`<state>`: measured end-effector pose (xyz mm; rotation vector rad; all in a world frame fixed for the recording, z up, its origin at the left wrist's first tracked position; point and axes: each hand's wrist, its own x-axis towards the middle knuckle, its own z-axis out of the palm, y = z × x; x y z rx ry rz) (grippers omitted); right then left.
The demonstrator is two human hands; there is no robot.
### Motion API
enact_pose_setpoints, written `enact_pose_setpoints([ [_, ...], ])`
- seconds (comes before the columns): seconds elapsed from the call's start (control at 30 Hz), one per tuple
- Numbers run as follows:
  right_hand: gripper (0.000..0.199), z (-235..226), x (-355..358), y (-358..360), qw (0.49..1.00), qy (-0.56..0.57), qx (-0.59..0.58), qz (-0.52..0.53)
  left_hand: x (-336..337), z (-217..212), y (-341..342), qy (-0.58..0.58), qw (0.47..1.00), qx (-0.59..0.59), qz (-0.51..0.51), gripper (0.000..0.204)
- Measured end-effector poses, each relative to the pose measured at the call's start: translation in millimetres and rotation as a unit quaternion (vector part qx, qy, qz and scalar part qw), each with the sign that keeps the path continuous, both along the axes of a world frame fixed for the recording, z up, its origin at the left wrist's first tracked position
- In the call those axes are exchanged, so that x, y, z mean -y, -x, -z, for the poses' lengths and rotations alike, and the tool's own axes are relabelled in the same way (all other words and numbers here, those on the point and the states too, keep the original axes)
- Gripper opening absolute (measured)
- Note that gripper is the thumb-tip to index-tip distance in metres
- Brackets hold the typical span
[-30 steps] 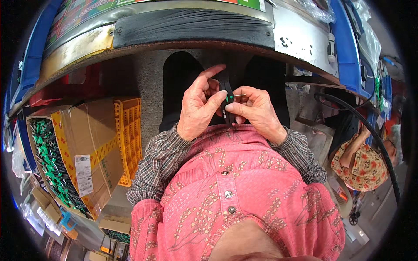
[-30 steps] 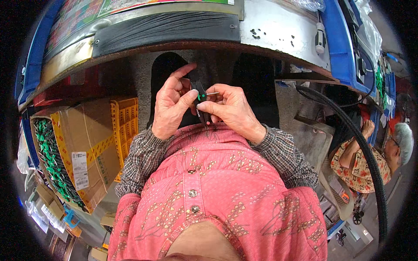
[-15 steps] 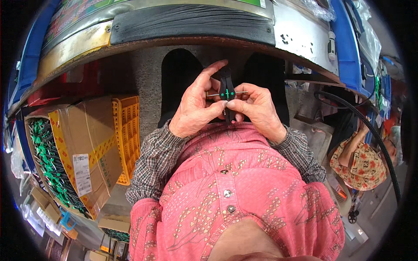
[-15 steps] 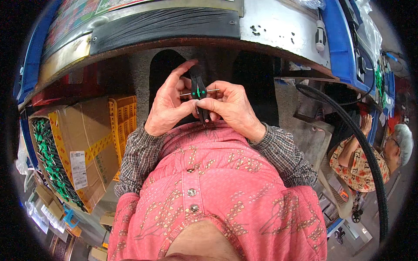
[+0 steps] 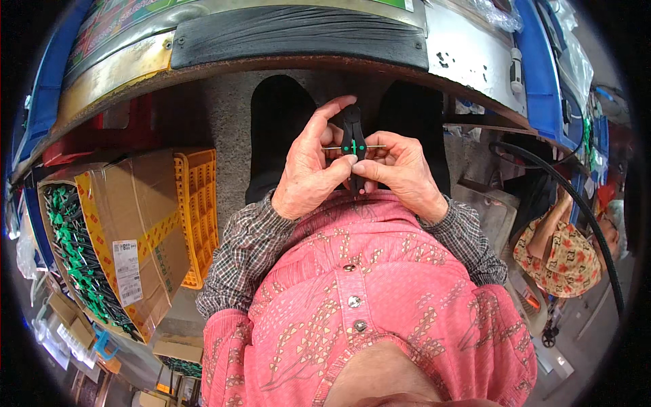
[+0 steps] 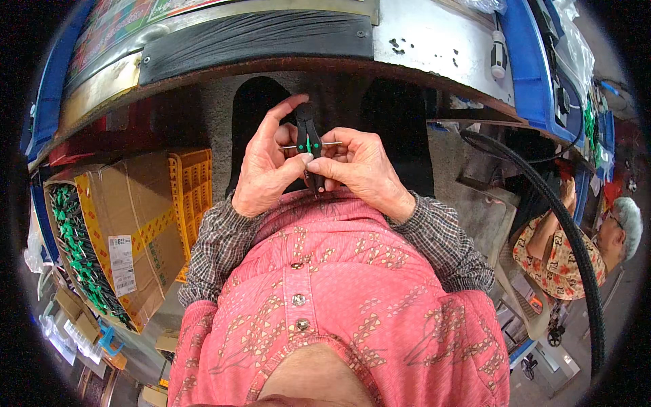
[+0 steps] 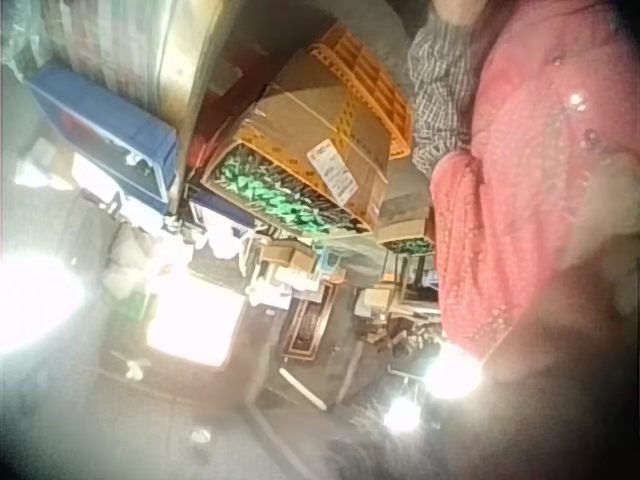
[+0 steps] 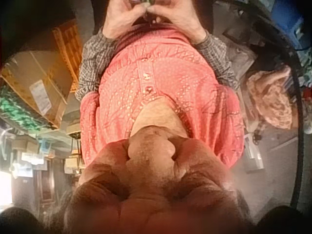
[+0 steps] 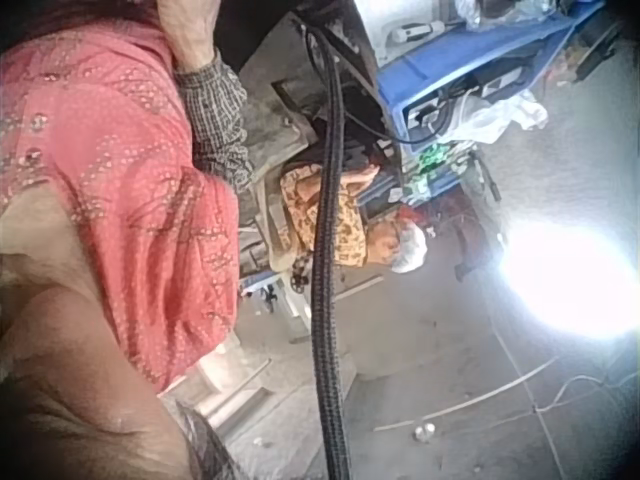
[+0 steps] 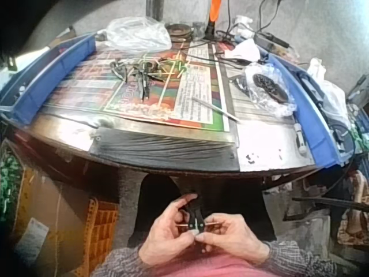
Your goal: The person assembles small plastic components with green inserts by hand at a workbench.
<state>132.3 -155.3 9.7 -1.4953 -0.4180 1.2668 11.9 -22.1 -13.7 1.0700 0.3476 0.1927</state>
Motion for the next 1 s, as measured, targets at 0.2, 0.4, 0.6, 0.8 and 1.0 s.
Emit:
enact_pose_setpoints([
  [0.2,0.015,-2,2,-1,1.0,0.017,0.01,-0.016,1,-1,0,-0.004,1.0,0.027,0.001,0.073],
  [0.4,0.015,0,4,-2,0.999,0.012,0.007,-0.028,0,2,0,0.006,0.999,0.043,0.01,0.071],
  [0.6,0.016,-4,3,-1,1.0,0.003,-0.01,-0.024,-5,1,-1,0.038,0.998,0.036,0.045,0.072],
  [0.8,0.017,-3,1,-2,1.0,0.008,-0.011,-0.012,-7,7,-2,-0.002,0.999,0.022,0.036,0.072],
  [1.0,0.017,2,3,-2,1.0,-0.017,-0.021,0.016,-9,0,0,0.045,0.998,0.004,0.054,0.078],
])
